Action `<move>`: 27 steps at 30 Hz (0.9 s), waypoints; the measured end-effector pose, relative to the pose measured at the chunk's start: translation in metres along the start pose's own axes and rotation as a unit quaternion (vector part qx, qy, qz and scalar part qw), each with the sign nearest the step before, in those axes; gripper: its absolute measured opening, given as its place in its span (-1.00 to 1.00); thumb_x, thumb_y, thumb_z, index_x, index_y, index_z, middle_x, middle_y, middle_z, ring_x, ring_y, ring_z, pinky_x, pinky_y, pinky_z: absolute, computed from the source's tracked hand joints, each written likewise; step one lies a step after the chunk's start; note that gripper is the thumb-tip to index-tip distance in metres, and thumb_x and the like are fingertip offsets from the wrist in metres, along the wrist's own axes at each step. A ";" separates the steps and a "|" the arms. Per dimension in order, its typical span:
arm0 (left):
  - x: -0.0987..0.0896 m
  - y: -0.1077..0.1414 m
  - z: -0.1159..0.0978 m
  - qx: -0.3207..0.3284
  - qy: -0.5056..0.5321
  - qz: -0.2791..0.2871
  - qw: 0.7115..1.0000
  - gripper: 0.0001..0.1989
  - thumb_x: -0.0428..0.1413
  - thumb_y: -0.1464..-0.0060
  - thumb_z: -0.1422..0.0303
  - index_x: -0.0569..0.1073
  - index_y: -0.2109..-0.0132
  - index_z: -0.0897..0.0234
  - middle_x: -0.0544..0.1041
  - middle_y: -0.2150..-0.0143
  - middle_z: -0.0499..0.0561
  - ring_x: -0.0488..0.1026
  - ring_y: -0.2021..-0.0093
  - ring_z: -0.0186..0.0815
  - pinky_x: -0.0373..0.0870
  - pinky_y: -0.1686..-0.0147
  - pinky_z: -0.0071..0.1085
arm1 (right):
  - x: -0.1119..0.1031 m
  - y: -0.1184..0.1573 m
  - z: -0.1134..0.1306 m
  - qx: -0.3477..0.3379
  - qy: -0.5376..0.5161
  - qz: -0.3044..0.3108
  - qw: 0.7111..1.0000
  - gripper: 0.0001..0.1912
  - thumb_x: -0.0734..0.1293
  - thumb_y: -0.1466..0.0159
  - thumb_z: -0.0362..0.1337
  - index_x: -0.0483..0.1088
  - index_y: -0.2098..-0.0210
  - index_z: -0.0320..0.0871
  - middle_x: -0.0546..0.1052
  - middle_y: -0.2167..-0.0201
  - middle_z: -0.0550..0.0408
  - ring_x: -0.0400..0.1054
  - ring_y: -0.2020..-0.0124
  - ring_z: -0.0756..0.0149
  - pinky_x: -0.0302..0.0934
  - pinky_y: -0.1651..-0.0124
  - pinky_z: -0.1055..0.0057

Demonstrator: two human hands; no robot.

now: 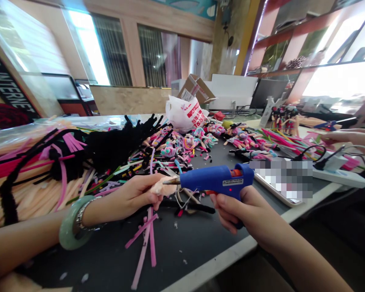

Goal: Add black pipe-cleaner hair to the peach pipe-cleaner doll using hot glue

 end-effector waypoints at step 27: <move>-0.007 -0.002 -0.006 0.008 -0.141 -0.008 0.990 -0.67 0.03 -0.17 0.17 0.44 0.06 0.31 0.24 0.47 -0.14 0.13 0.49 -0.45 0.02 0.51 -0.55 | -0.031 0.009 0.007 -0.005 0.219 -0.050 0.974 -0.61 0.33 -0.15 0.07 0.33 0.39 -0.17 0.33 0.68 0.21 0.16 0.66 0.44 -0.07 0.56 0.43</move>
Point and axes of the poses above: each hand's wrist, its own y-axis away from the middle knuckle, its own x-axis out of the palm, z = x × y, the point moved 8 cm from there along -y, towards the middle knuckle
